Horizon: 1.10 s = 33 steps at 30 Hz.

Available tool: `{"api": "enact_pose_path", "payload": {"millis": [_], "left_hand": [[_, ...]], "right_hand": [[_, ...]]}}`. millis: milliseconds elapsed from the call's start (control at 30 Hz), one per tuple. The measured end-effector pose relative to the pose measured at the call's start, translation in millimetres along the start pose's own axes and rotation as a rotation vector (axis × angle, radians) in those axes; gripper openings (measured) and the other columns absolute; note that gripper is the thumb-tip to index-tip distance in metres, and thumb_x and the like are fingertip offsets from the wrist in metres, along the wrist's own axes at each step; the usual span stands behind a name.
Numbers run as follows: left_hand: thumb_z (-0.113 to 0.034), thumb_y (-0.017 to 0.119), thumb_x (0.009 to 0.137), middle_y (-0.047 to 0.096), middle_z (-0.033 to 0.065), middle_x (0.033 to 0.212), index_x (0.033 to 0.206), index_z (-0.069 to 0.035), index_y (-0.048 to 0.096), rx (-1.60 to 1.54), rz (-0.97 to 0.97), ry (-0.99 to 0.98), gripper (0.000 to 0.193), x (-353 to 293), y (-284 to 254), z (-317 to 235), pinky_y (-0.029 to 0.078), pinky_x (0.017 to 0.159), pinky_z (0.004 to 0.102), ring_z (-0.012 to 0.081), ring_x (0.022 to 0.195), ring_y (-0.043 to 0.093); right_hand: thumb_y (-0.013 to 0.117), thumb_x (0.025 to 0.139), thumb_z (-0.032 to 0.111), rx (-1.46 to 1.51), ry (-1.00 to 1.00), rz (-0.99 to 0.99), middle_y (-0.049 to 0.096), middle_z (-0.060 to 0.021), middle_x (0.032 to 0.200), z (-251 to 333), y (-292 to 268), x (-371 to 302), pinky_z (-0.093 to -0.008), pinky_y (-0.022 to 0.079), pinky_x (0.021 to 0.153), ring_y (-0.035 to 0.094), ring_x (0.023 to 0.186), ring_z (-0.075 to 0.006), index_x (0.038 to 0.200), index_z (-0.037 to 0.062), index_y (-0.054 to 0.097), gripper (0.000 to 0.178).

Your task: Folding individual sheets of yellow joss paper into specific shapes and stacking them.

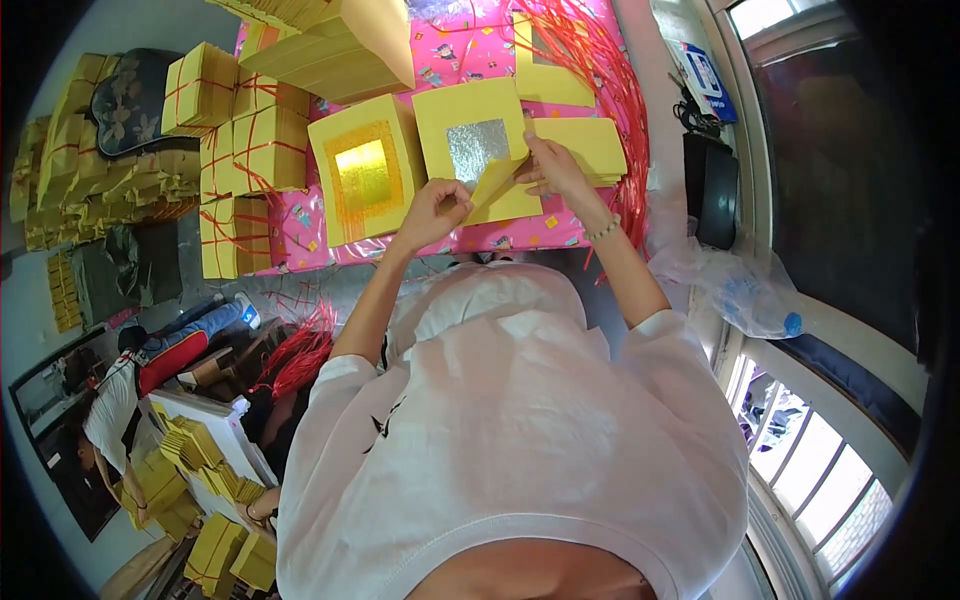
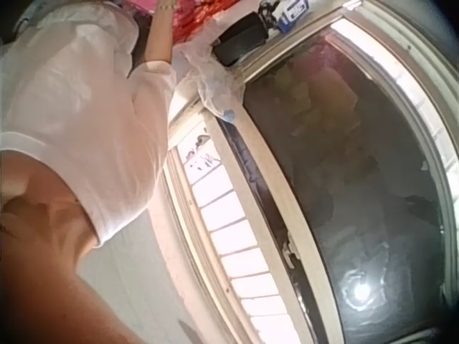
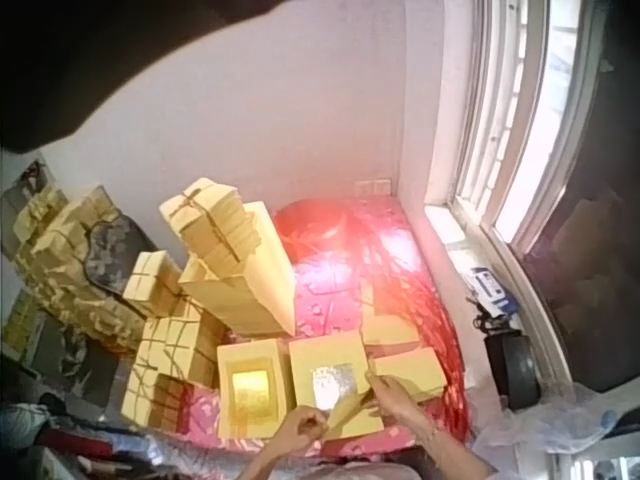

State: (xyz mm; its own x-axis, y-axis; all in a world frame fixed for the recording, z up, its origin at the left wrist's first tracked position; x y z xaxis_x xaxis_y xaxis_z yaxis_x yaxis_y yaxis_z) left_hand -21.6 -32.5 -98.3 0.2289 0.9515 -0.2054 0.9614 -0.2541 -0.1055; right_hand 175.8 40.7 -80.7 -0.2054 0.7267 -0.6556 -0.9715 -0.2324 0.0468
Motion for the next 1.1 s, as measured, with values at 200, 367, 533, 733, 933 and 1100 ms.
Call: {"api": "enact_pose_path", "payload": {"millis": [200, 367, 533, 733, 933, 1100], "left_hand": [[-0.002, 0.064, 0.078, 0.055, 0.0004, 0.078, 0.077, -0.003, 0.056, 0.439, 0.047, 0.341, 0.008, -4, 9, -33, 0.042, 0.069, 0.0245, 0.0096, 0.075, 0.051], [-0.011, 0.068, 0.077, 0.059, 0.0046, 0.082, 0.087, -0.004, 0.058, -0.019, -0.135, 0.105, 0.017, -3, 2, -23, 0.045, 0.075, 0.0295, 0.0161, 0.078, 0.056], [-0.012, 0.066, 0.081, 0.058, 0.0046, 0.097, 0.111, -0.003, 0.051, 0.22, -0.676, 0.228, 0.035, 1, -28, -49, 0.046, 0.08, 0.0283, 0.014, 0.091, 0.055], [-0.006, 0.061, 0.086, 0.056, 0.0051, 0.115, 0.13, -0.003, 0.039, -0.367, -0.347, 0.015, 0.049, 24, -33, -52, 0.044, 0.086, 0.0275, 0.013, 0.102, 0.054], [-0.002, 0.057, 0.086, 0.057, 0.0041, 0.116, 0.13, -0.007, 0.042, -0.379, -0.442, 0.087, 0.046, 21, -20, -68, 0.044, 0.086, 0.0262, 0.0122, 0.103, 0.054], [-0.003, 0.058, 0.086, 0.055, 0.0048, 0.12, 0.13, -0.004, 0.04, -0.766, -0.286, -0.03, 0.047, 21, -28, -57, 0.045, 0.089, 0.0298, 0.016, 0.106, 0.054]], "right_hand": [[0.06, 0.087, 0.018, -0.107, -0.21, 0.124, 0.063, -0.0091, 0.086, -19, -3, 40, -0.0279, 0.05, 0.063, 0.063, 0.075, -0.0163, 0.101, -0.003, 0.053, 0.025], [0.058, 0.086, 0.005, -0.173, -0.414, 0.163, 0.063, -0.009, 0.086, -14, -1, 33, -0.0256, 0.048, 0.068, 0.061, 0.076, -0.0133, 0.104, -0.0008, 0.052, 0.02], [0.052, 0.09, 0.002, -0.052, -0.51, 0.222, 0.062, -0.0069, 0.088, 6, -1, 4, -0.0247, 0.047, 0.069, 0.06, 0.079, -0.0104, 0.11, 0.0, 0.049, 0.021], [0.047, 0.094, 0.004, 0.005, -0.573, 0.261, 0.058, -0.0068, 0.108, 19, 4, -12, -0.0235, 0.043, 0.083, 0.054, 0.097, -0.0081, 0.117, -0.0004, 0.045, 0.023], [0.046, 0.096, 0.011, -0.106, -0.686, 0.119, 0.049, -0.0087, 0.123, 30, 12, -31, -0.0254, 0.035, 0.097, 0.043, 0.114, -0.0119, 0.131, -0.0023, 0.037, 0.038], [0.042, 0.099, 0.023, 0.035, -0.524, 0.161, 0.054, -0.0066, 0.106, 73, 15, -70, -0.0243, 0.042, 0.082, 0.05, 0.097, -0.0089, 0.124, 0.0008, 0.043, 0.034]]}}
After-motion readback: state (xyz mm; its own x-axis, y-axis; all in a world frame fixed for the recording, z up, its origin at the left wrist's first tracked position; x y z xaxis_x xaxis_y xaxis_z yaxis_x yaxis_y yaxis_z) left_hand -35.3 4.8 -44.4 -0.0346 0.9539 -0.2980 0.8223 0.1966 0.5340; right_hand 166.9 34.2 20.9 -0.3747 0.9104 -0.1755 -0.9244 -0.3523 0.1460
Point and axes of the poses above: each hand's wrist, its own x-axis towards the middle knuckle, its own y-axis out of the palm, z = x × y, the point moved 5 cm from there along x, towards the middle knuckle
